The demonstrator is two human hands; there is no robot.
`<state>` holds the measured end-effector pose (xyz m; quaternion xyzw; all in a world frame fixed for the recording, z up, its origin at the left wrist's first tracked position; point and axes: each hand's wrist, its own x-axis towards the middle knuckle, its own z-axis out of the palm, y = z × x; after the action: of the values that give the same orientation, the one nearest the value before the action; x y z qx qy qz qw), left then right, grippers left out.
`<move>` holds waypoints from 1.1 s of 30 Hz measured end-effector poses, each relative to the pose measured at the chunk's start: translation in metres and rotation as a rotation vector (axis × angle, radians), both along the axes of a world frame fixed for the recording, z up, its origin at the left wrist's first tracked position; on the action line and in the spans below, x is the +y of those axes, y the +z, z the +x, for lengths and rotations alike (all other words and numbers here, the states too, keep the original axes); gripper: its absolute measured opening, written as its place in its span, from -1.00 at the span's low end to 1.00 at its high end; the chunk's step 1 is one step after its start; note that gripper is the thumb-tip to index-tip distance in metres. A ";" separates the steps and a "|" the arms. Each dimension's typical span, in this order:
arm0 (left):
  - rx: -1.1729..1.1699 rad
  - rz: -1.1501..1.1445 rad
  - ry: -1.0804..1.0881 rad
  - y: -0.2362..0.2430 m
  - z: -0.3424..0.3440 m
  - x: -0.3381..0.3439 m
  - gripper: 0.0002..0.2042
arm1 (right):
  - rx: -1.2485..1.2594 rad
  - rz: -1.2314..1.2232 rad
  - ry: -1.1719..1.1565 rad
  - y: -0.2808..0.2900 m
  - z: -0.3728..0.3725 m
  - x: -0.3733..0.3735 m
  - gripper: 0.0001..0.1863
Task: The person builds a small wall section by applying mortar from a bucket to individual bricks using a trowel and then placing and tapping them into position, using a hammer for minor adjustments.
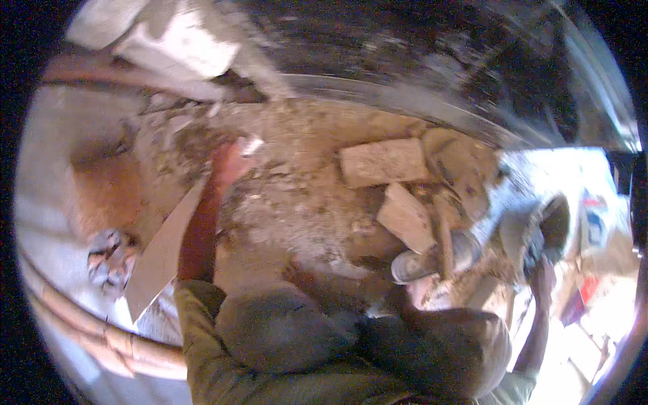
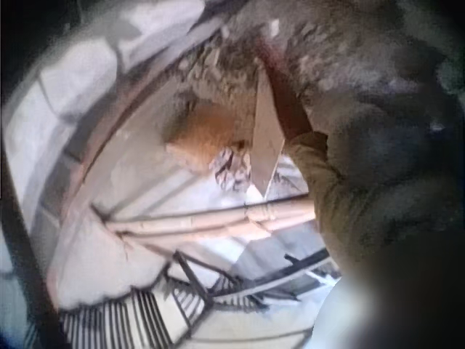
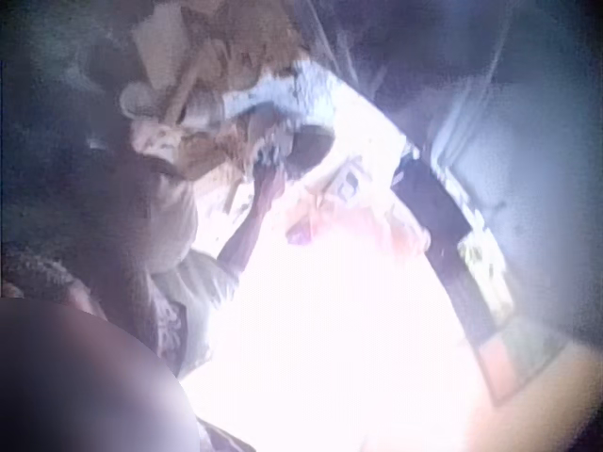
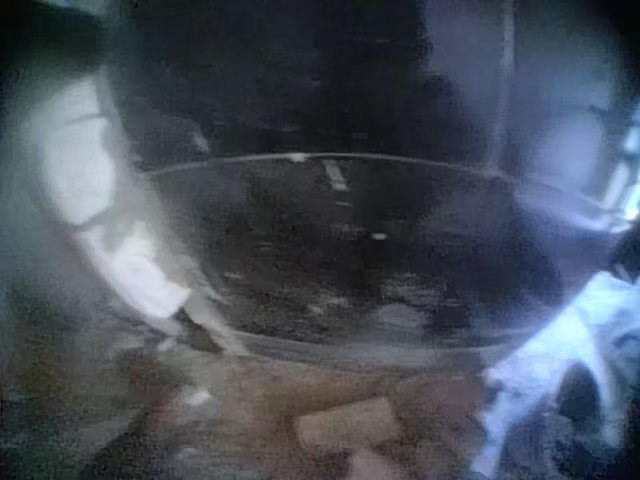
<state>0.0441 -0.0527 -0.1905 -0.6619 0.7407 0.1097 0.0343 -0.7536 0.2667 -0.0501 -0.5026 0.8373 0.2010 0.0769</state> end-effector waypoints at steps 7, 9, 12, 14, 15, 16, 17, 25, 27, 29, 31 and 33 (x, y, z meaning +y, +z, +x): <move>0.271 0.172 -0.091 0.065 -0.040 0.099 -0.46 | 0.008 -0.087 0.172 -0.029 -0.032 0.040 -0.62; 0.240 0.228 -0.075 0.046 -0.030 0.125 -0.43 | 0.032 -0.009 0.061 -0.032 -0.037 0.030 -0.58; 0.181 0.360 -0.081 0.042 -0.033 0.142 -0.37 | 0.039 -0.067 0.113 -0.027 -0.047 0.024 -0.56; 0.196 0.437 -0.019 0.039 -0.026 0.146 -0.35 | 0.069 -0.181 0.208 -0.017 -0.038 0.006 -0.55; 0.210 0.521 0.032 0.036 -0.022 0.149 -0.34 | 0.089 -0.267 0.285 -0.009 -0.023 -0.008 -0.54; 0.211 0.518 0.037 0.028 -0.017 0.151 -0.34 | 0.103 -0.359 0.366 0.000 0.000 -0.024 -0.53; 0.292 0.390 -0.041 0.020 -0.013 0.153 -0.32 | 0.110 -0.448 0.434 0.010 0.032 -0.041 -0.52; 0.495 0.236 -0.016 0.069 -0.056 0.133 -0.31 | -0.255 -0.033 0.775 -0.025 0.256 -0.108 -0.42; 0.527 0.275 0.011 0.084 -0.080 0.135 -0.32 | -0.221 -0.044 0.800 -0.053 0.290 -0.117 -0.26; 0.668 0.494 0.030 0.097 -0.103 0.127 -0.36 | -0.244 -0.152 0.774 -0.060 0.315 -0.129 -0.16; 0.724 0.499 -0.059 0.097 -0.110 0.130 -0.37 | -0.365 -0.282 0.730 -0.067 0.325 -0.136 -0.10; 0.783 0.505 -0.151 0.088 -0.120 0.128 -0.38 | -0.326 -0.212 0.784 -0.072 0.325 -0.138 -0.04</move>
<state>-0.0757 0.0753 -0.1020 -0.4858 0.6942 0.5251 -0.0800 -0.4286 0.1289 -0.1219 -0.8129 0.5759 0.0460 0.0739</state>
